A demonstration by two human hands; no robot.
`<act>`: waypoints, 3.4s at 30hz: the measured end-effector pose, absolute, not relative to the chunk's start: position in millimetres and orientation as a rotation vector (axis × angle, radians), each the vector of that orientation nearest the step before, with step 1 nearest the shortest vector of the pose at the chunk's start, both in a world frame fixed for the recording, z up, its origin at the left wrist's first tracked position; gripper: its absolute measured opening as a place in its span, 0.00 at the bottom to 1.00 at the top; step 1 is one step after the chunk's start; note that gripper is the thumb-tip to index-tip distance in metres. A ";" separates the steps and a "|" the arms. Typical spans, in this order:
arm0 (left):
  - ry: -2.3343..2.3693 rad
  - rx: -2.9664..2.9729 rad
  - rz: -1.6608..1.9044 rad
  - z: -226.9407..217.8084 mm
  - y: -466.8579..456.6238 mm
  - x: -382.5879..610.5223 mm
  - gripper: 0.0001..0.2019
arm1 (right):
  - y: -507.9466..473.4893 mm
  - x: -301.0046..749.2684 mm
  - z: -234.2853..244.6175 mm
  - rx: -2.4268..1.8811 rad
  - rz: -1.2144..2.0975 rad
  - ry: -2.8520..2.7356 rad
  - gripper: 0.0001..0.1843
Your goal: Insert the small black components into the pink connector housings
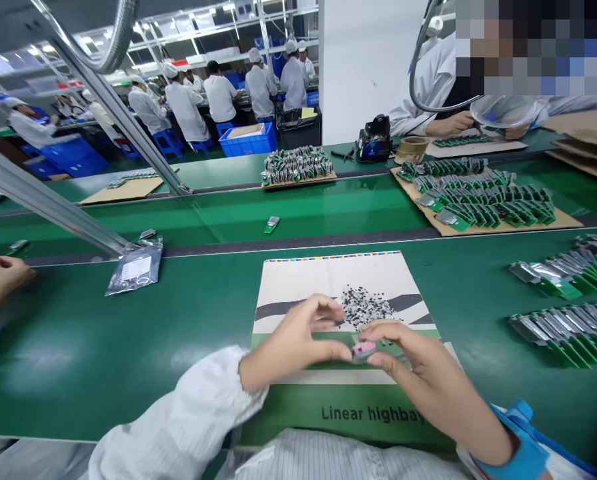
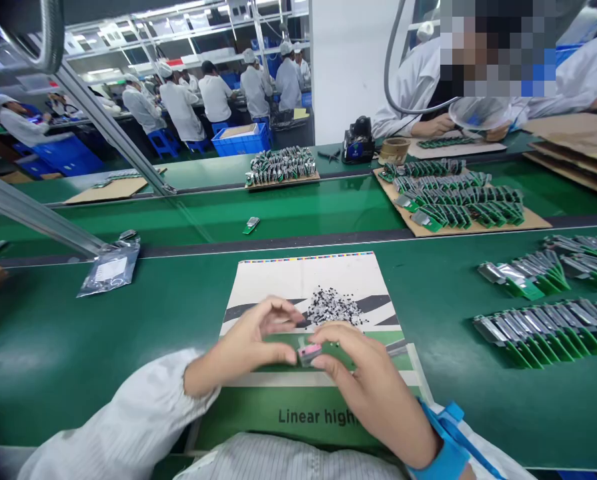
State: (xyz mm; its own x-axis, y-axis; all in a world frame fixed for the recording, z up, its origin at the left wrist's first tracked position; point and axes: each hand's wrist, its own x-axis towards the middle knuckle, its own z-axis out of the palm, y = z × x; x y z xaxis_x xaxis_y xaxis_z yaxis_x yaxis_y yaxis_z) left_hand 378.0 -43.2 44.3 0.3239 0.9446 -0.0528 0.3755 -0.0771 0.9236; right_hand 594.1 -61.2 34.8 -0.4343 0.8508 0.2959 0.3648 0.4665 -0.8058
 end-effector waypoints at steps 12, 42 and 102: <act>1.951 1.896 0.779 16.0 186.7 311.1 0.17 | 59.3 703.0 7.8 -2.107 -0.042 -1.911 0.12; 1.125 0.723 1.026 37.7 -55.4 364.5 0.23 | -15.8 549.9 -14.3 -1.217 0.510 -2.494 0.11; 0.952 1.274 1.145 59.6 -109.3 395.2 0.12 | -78.8 574.6 72.9 -0.592 0.245 -2.005 0.17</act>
